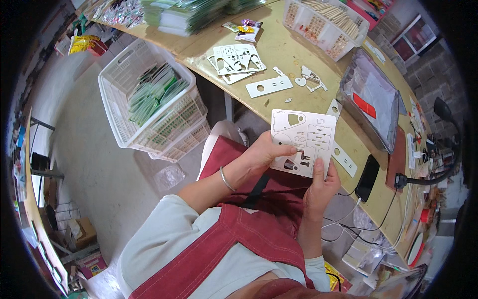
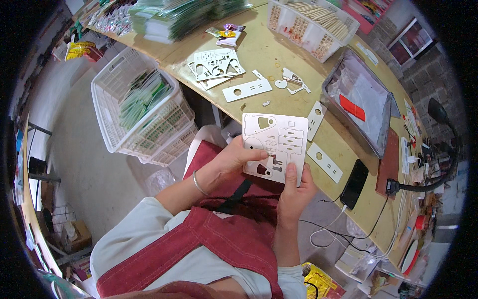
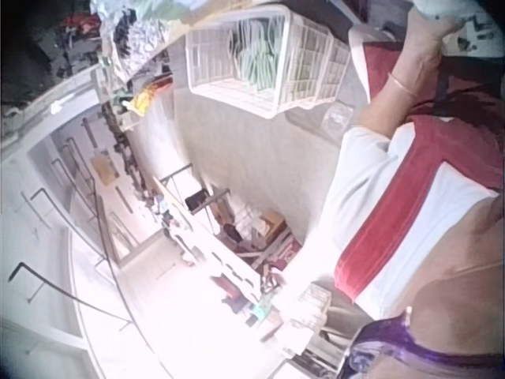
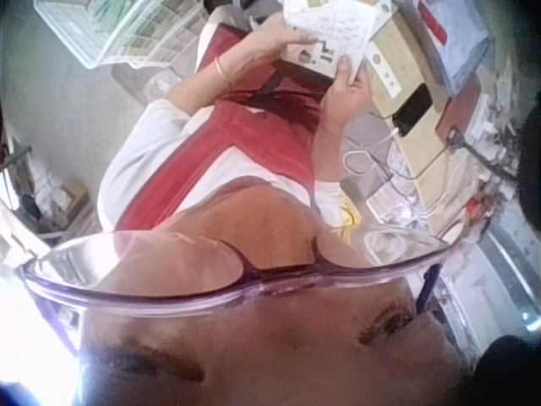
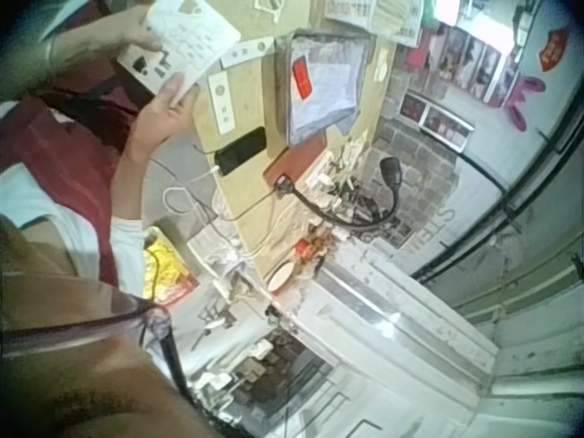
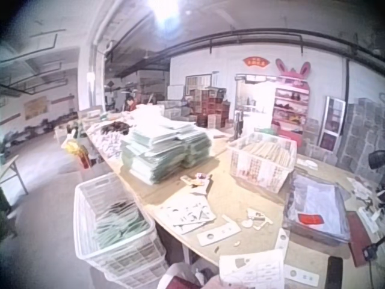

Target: The person removes small pre-cut pieces from a plastic sprue and assembles them by hand into a small model. The person repeatedly snaps off parts, aligns them, and joins them together on a cluttered workbench.

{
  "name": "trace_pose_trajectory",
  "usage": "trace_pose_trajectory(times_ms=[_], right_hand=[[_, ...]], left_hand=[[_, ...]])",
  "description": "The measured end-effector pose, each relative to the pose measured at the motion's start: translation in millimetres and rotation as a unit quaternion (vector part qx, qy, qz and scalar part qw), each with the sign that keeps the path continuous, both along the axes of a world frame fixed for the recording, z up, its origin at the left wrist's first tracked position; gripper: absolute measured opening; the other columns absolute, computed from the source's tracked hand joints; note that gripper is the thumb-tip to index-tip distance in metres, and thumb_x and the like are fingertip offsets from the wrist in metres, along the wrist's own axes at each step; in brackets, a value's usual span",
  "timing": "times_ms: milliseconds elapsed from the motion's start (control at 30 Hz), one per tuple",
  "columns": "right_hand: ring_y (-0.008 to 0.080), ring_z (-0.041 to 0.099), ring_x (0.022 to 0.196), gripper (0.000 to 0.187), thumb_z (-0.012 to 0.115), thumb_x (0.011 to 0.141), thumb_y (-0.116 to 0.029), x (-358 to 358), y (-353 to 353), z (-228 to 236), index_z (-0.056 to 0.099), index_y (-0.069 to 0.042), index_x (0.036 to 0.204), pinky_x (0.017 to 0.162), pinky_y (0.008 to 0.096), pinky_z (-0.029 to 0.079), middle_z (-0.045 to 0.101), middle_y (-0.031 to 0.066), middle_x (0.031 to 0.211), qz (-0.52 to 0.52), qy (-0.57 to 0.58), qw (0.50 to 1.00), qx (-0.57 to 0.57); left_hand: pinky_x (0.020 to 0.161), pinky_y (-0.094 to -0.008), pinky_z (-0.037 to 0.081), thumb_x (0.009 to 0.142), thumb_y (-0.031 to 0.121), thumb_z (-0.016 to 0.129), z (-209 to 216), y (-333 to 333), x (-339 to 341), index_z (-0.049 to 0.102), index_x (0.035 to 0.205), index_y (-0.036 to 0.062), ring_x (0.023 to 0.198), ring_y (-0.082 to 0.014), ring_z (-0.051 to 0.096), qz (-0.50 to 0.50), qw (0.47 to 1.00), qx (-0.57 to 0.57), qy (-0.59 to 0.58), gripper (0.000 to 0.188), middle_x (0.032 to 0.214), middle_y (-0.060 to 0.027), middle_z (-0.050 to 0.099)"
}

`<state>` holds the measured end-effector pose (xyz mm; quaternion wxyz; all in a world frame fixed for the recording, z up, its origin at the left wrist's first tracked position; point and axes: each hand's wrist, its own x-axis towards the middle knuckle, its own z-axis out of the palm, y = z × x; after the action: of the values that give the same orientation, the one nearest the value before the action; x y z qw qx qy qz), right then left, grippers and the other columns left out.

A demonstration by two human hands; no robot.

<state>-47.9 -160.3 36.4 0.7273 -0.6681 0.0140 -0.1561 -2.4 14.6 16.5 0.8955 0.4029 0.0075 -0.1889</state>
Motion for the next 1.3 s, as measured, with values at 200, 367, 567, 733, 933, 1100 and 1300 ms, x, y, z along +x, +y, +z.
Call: trace_pose_trajectory(times_ms=[200,367,567,733,933,1100,1300], right_hand=[[0.0091,0.063,0.095,0.019,0.064,0.107,-0.010,1.6,1.3,-8.7,0.071,0.006,0.114,0.088,0.0264,0.052,0.073,0.0055,0.106,-0.015,-0.012,1.000,-0.006],[0.0133,0.068,0.098,0.022,0.063,0.107,-0.009,12.7,-8.1,-14.4,0.071,0.007,0.120,0.090,0.0294,0.055,0.075,0.0102,0.114,-0.015,0.018,0.991,0.129],[0.0160,0.071,0.099,0.022,0.063,0.107,-0.009,11.9,-10.3,-36.0,0.070,0.006,0.121,0.091,0.0304,0.058,0.075,0.0119,0.116,-0.057,0.022,0.980,0.191],[0.0172,0.074,0.090,0.022,0.064,0.107,-0.014,2.2,8.7,-38.3,0.070,0.002,0.122,0.064,0.0329,0.061,0.077,0.0105,0.111,-0.010,0.066,0.977,0.201],[0.0123,0.070,0.098,0.028,0.063,0.108,-0.012,10.0,3.7,-44.6,0.067,0.005,0.130,0.077,0.0262,0.059,0.072,0.0095,0.119,-0.035,-0.003,0.989,0.144],[0.0078,0.061,0.091,0.025,0.067,0.105,-0.005,17.8,-17.8,-32.3,0.068,0.005,0.128,0.079,0.0217,0.052,0.064,0.0013,0.104,-0.113,-0.073,0.989,-0.055],[0.0112,0.061,0.094,0.025,0.065,0.102,-0.002,16.7,-17.1,-34.5,0.068,0.002,0.127,0.081,0.0261,0.051,0.067,0.0059,0.110,-0.074,-0.053,0.993,-0.073]], left_hand=[[0.100,-0.0374,0.057,0.089,-0.001,0.074,6.4,-0.9,1.6,0.057,0.142,-0.0007,0.116,-0.0224,0.070,0.011,1.000,0.014,0.015,0.056,0.131,-0.0127,0.071],[0.096,-0.0375,0.059,0.090,0.004,0.077,1.6,-11.1,16.0,0.059,0.138,-0.0020,0.112,-0.0215,0.071,0.000,1.000,0.006,-0.003,0.051,0.127,-0.0130,0.072],[0.096,-0.0363,0.059,0.098,0.015,0.074,-14.4,-9.2,13.0,0.062,0.135,-0.0009,0.107,-0.0208,0.071,-0.053,0.989,-0.122,0.072,0.042,0.125,-0.0100,0.073],[0.111,-0.0480,0.049,0.103,0.022,0.062,-34.5,-6.8,3.7,0.057,0.143,0.0028,0.127,-0.0290,0.064,-0.054,0.968,-0.225,0.092,0.045,0.138,-0.0148,0.067],[0.106,-0.0462,0.057,0.105,0.015,0.064,-28.4,12.9,0.9,0.054,0.144,0.0007,0.122,-0.0277,0.069,0.013,0.986,-0.148,0.074,0.042,0.135,-0.0151,0.068],[0.102,-0.0428,0.059,0.107,0.014,0.061,-26.8,15.5,7.4,0.055,0.141,-0.0006,0.120,-0.0266,0.070,0.042,0.994,-0.073,0.068,0.037,0.134,-0.0156,0.069],[0.103,-0.0431,0.058,0.107,0.012,0.060,-29.3,-0.2,17.7,0.056,0.140,-0.0021,0.121,-0.0256,0.068,0.038,0.996,-0.057,0.057,0.036,0.133,-0.0143,0.069]])
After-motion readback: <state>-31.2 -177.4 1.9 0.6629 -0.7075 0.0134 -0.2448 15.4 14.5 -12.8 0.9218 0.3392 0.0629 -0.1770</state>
